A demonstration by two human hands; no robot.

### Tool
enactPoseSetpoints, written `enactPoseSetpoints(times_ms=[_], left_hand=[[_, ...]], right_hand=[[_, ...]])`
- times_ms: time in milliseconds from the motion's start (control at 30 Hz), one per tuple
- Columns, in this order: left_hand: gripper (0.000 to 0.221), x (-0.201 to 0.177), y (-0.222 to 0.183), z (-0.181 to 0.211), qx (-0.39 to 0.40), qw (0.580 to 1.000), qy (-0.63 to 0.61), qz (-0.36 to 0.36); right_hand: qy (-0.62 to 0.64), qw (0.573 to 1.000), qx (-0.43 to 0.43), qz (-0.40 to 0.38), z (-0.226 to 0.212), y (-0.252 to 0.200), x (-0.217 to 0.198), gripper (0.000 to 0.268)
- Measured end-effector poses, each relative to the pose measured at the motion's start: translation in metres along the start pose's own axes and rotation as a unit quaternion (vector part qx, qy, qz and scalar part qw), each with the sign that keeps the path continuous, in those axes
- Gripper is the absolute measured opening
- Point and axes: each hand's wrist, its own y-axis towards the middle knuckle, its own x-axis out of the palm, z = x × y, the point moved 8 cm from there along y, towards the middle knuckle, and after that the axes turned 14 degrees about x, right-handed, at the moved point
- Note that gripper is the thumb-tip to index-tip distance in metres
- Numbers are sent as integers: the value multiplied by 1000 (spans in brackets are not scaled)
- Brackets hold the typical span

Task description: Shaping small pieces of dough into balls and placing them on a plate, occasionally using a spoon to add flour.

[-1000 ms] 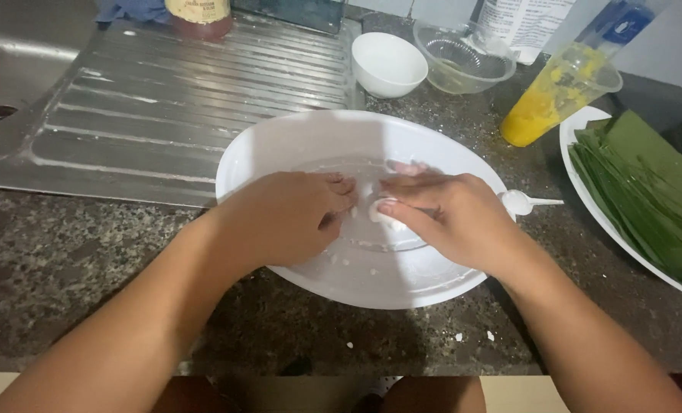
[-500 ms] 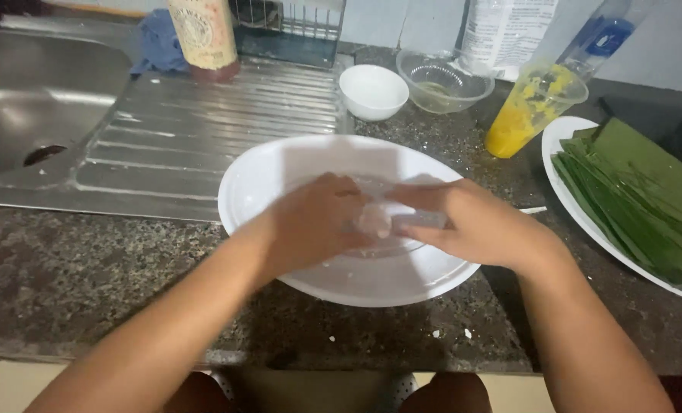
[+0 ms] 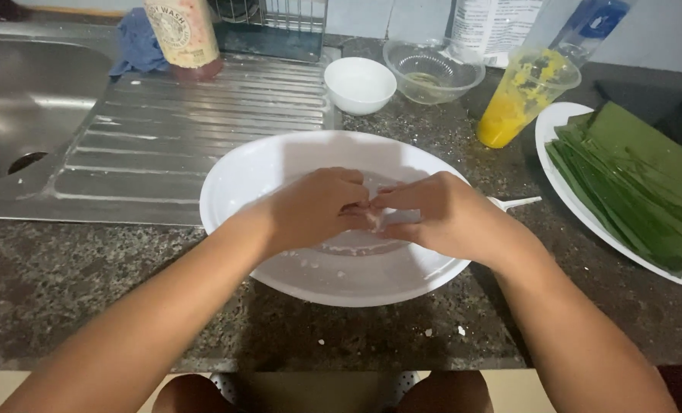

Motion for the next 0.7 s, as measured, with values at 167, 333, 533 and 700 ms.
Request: enactPoseSetpoints(times_ms=[167, 333, 533, 700], left_hand=[[30, -8, -3, 4, -3, 998, -36, 43], [42, -19, -19, 6, -19, 996, -71, 52], [35, -9, -25, -5, 13, 998, -62, 18], [28, -6, -25, -15, 9, 998, -50, 49]], right_hand=[[-70, 997, -23, 23, -5, 4, 1, 42], [-92, 995, -11, 23, -8, 6, 2, 42], [-74, 997, 6, 4, -18, 8, 6, 38], [-98, 995, 8, 10, 9, 19, 15, 31]])
